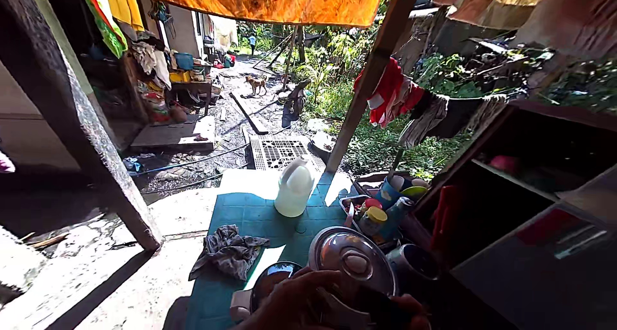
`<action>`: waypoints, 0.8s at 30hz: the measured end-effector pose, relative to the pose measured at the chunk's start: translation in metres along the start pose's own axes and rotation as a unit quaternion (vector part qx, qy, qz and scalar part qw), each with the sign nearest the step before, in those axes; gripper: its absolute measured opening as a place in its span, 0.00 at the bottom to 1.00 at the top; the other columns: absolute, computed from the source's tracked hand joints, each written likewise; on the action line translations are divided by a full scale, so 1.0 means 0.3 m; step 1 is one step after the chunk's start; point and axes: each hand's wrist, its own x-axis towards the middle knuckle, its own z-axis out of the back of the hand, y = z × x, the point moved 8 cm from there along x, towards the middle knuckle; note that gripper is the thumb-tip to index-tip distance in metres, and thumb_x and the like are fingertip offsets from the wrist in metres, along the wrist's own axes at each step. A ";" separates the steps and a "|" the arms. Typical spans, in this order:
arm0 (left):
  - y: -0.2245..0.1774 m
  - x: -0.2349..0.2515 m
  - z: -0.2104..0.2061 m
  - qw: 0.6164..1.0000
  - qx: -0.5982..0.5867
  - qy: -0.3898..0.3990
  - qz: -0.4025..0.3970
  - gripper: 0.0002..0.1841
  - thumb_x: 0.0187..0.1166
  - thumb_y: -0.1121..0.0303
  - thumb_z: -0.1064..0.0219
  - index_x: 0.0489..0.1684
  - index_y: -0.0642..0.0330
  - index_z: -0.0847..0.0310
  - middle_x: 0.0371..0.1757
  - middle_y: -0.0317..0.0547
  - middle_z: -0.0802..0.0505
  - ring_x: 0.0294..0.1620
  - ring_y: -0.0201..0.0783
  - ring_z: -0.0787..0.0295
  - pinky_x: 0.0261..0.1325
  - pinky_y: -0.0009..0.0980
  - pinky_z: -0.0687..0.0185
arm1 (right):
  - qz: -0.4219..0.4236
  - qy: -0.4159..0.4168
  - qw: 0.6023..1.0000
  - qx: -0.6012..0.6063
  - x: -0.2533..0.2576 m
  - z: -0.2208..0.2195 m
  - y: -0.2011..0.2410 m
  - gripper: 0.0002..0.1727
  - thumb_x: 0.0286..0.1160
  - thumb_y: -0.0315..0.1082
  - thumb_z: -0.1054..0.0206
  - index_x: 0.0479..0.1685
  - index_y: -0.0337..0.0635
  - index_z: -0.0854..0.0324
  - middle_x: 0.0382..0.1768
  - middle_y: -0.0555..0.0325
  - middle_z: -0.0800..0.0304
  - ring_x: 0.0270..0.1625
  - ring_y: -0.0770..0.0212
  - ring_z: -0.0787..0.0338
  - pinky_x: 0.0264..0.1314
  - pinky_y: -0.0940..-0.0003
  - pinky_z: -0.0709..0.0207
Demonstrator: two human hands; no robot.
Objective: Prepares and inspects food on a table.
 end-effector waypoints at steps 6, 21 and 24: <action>0.097 -0.036 -0.047 0.983 -0.182 -0.008 0.010 0.35 0.68 0.79 0.23 0.80 0.69 0.31 0.68 0.44 0.14 0.47 0.29 0.08 0.51 0.28 0.08 | -0.119 -0.089 0.977 0.155 -0.101 0.037 -0.179 0.11 0.83 0.42 0.33 0.53 0.51 0.08 0.50 0.56 0.03 0.51 0.63 0.03 0.57 0.66 0.09; 0.255 -0.060 -0.093 0.985 -0.160 -0.050 0.028 0.19 0.68 0.78 0.22 0.59 0.65 0.11 0.56 0.41 0.09 0.52 0.29 0.10 0.55 0.26 0.10 | -0.253 -0.191 0.947 0.043 -0.267 0.220 -0.303 0.16 0.91 0.29 0.48 0.43 0.38 0.12 0.36 0.52 0.02 0.36 0.62 0.02 0.45 0.68 0.07; 0.275 -0.045 -0.069 0.982 -0.164 -0.070 0.066 0.17 0.72 0.79 0.27 0.59 0.70 0.15 0.54 0.41 0.07 0.52 0.29 0.08 0.59 0.28 0.10 | -0.280 -0.108 0.949 -0.093 -0.298 0.266 -0.292 0.14 0.88 0.26 0.46 0.46 0.38 0.11 0.33 0.57 0.02 0.32 0.65 0.03 0.36 0.70 0.08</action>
